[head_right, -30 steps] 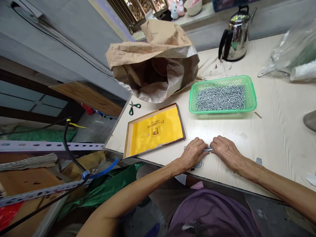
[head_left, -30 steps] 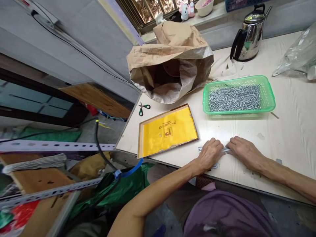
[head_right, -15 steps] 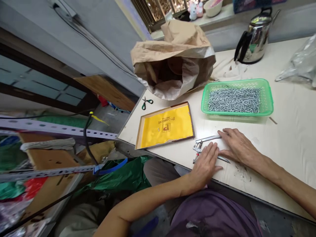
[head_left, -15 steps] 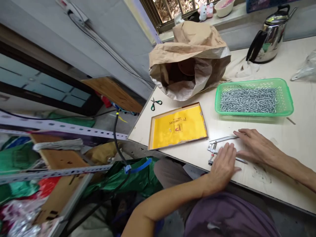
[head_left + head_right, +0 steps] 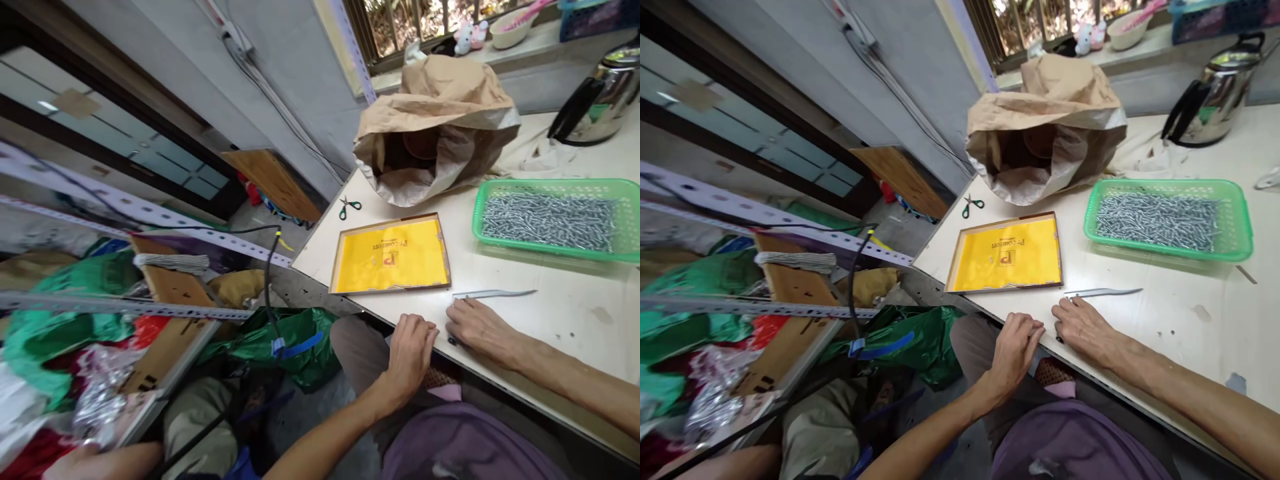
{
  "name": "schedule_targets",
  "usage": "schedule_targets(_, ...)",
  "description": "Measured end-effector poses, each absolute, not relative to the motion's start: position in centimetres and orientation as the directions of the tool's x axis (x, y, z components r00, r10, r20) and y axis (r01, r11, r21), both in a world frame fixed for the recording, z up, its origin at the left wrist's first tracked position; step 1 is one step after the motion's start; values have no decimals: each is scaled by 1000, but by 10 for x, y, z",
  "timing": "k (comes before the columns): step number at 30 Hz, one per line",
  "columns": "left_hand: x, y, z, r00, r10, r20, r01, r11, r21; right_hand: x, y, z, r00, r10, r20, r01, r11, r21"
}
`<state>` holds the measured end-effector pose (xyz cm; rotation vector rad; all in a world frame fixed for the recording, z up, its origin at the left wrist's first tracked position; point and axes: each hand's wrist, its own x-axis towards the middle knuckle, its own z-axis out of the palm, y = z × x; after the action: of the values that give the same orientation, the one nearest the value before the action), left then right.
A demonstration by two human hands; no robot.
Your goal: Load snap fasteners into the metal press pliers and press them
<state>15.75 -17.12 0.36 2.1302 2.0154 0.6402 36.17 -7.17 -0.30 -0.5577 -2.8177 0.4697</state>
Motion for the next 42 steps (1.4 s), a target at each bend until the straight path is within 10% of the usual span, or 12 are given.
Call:
schedule_targets(6,96,-133,26,-158,957,244,963,95,252,323,-69,-13,-911,346,224,262,906,-333)
schedule_targets(13,39,-56,35,-507,855,-108,842,518,151,353,-14,53,-582,527,619,419,847,-328)
schedule_targets(18,34,-36,35,-552,815,-178,800,578,162,396,9,68,-508,695,509,782,620,-65)
schedule_targets(22,45,-46,41,-479,858,-186,822,513,249,398,-36,50,-669,673,316,597,740,-311)
schedule_targets(28,116,-97,38,-109,853,-511,398,508,763,393,-91,16,-703,710,34,643,656,-395)
schedule_targets(42,173,-112,12,-113,678,-726,349,711,610,401,-103,-8,-644,760,-92,739,585,-334)
